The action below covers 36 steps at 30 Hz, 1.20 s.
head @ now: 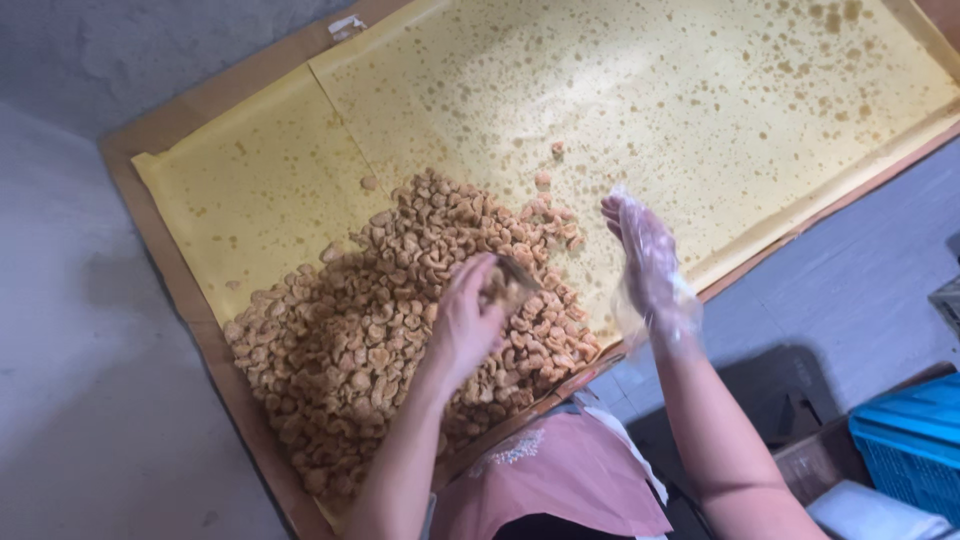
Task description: The person spreads cashews on a large yellow tray, then scoops them into small clear bags. Each bag is placed on a digital scale to measure weight, then sealed and set aside in a blue basket. The process is repeated multiple times.
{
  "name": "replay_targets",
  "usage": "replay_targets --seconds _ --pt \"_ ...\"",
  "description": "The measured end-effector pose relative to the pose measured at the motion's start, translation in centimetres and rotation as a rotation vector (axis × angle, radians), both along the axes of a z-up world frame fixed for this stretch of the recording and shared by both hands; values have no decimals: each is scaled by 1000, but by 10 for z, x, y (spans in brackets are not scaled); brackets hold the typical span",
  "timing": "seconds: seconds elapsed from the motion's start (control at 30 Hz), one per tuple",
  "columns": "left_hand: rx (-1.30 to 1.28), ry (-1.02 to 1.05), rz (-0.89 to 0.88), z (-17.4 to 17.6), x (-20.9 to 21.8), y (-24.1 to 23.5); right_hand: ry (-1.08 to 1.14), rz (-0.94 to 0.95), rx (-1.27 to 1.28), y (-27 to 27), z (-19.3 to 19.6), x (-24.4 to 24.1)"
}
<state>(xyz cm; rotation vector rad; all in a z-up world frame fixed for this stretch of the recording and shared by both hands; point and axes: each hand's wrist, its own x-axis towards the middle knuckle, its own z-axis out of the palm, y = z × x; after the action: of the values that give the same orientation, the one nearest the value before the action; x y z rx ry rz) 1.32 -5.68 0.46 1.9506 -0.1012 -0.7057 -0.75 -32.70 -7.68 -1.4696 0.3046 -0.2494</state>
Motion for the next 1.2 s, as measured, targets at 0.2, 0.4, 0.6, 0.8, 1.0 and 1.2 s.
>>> replay_targets --seconds 0.2,0.4,0.6,0.8,1.0,1.2 --pt "373 -990 -229 28 6 13 534 -118 177 -55 -165 -1" --pt "254 138 -35 43 7 18 701 -89 179 -103 -256 40" --pt "82 103 179 30 9 23 595 1 97 -116 -277 120" --pt "22 192 233 21 7 29 1057 570 -63 -58 -265 127" --pt "-115 167 185 21 6 31 1015 277 408 27 -242 60" --pt "-59 204 169 1 9 28 513 139 1015 35 -164 43"
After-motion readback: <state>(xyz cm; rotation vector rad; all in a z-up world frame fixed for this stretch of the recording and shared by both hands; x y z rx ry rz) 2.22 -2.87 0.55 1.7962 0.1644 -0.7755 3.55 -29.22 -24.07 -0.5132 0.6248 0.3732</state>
